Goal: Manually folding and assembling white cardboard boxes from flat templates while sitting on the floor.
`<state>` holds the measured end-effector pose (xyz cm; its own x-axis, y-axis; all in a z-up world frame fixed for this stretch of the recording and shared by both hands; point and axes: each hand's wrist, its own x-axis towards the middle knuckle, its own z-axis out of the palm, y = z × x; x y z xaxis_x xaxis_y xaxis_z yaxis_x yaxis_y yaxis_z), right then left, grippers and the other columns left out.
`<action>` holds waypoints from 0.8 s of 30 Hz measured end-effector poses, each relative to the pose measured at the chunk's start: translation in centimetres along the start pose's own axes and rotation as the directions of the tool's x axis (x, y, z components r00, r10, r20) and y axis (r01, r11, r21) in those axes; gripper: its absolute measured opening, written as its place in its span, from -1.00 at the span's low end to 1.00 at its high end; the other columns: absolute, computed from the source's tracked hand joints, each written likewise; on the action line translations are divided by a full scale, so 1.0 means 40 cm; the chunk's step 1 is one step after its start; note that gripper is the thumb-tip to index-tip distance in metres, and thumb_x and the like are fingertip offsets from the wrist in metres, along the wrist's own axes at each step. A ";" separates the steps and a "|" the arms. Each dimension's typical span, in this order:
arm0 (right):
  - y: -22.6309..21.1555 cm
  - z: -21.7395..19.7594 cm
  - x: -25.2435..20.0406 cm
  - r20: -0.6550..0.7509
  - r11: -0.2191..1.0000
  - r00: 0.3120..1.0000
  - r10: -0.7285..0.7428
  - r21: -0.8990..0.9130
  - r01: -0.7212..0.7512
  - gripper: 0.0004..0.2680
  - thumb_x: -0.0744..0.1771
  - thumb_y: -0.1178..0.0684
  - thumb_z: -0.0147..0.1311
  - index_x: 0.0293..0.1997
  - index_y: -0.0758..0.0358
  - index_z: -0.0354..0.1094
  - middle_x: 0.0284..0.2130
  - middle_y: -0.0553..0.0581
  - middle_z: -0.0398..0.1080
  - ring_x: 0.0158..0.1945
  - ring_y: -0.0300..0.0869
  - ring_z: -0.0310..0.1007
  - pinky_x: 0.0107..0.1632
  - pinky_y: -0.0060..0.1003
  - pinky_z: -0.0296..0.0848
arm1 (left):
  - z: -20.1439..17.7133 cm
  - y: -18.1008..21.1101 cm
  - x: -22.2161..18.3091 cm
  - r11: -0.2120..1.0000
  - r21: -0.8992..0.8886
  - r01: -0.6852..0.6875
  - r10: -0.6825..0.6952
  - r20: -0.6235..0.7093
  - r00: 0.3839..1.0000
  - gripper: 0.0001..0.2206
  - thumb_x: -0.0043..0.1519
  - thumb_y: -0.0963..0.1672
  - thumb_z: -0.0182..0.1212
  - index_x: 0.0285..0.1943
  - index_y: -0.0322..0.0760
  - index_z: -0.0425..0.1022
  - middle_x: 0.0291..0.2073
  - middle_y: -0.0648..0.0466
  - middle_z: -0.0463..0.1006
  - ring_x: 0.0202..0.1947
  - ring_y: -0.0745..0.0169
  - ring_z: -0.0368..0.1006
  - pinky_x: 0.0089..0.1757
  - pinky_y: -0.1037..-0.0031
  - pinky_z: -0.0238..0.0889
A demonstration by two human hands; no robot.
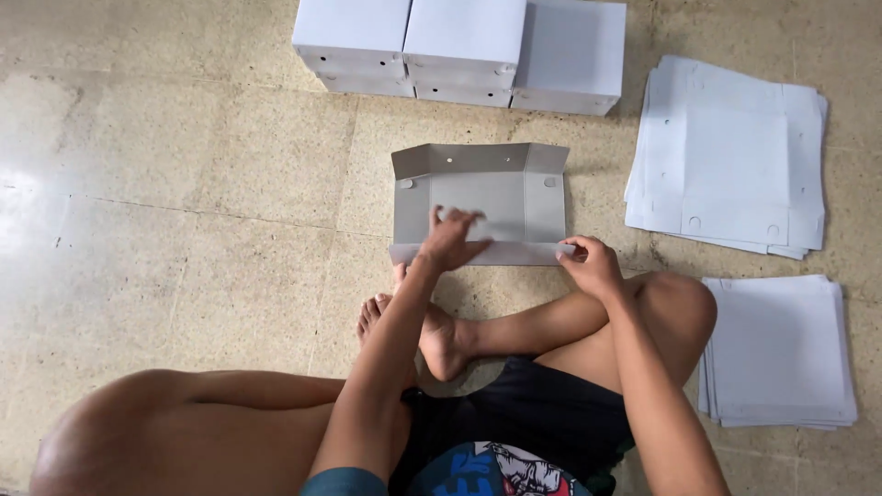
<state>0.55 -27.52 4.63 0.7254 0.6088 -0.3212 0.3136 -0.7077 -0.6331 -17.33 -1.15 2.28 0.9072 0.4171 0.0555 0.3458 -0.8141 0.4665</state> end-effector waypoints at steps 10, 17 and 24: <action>-0.008 -0.005 0.028 0.020 0.913 0.999 0.048 0.405 -0.052 -0.83 0.33 0.17 0.14 0.02 0.12 0.50 -0.17 0.21 0.51 -0.06 -0.15 0.51 -0.03 -0.23 0.53 | 0.010 0.024 -0.011 0.996 0.007 -0.092 0.091 0.041 0.995 -0.92 0.22 -0.04 0.28 -0.15 0.07 0.53 -0.37 0.29 0.63 -0.27 0.36 0.56 0.21 0.14 -0.08; -0.096 -0.033 -0.025 0.080 0.962 0.997 0.005 0.271 -0.026 -0.83 0.34 0.22 0.06 -0.03 0.11 0.50 0.09 0.28 0.45 0.10 0.07 0.48 0.17 -0.04 0.41 | 0.059 0.055 -0.004 0.957 0.237 -0.166 0.089 0.305 0.948 -0.54 0.18 -0.18 0.25 0.25 0.15 0.31 -0.15 0.18 0.58 -0.06 0.23 0.53 0.19 0.07 0.01; -0.078 -0.001 -0.013 0.037 0.889 0.997 0.071 0.451 -0.081 -0.60 0.24 0.32 0.11 0.24 0.32 0.28 0.17 0.47 0.32 0.16 0.10 0.42 0.20 -0.11 0.40 | 0.161 0.120 -0.015 0.943 0.211 -0.257 0.272 -0.042 0.961 -0.87 0.16 -0.02 0.30 -0.21 0.00 0.53 -0.42 0.13 0.55 -0.31 0.23 0.53 0.18 -0.02 0.09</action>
<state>-0.79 -25.66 6.82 0.7226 0.5696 -0.3917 -0.0563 -0.5162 -0.8546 -14.66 -7.92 -1.21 0.9560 0.1968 0.2177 0.1434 -0.9604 0.2389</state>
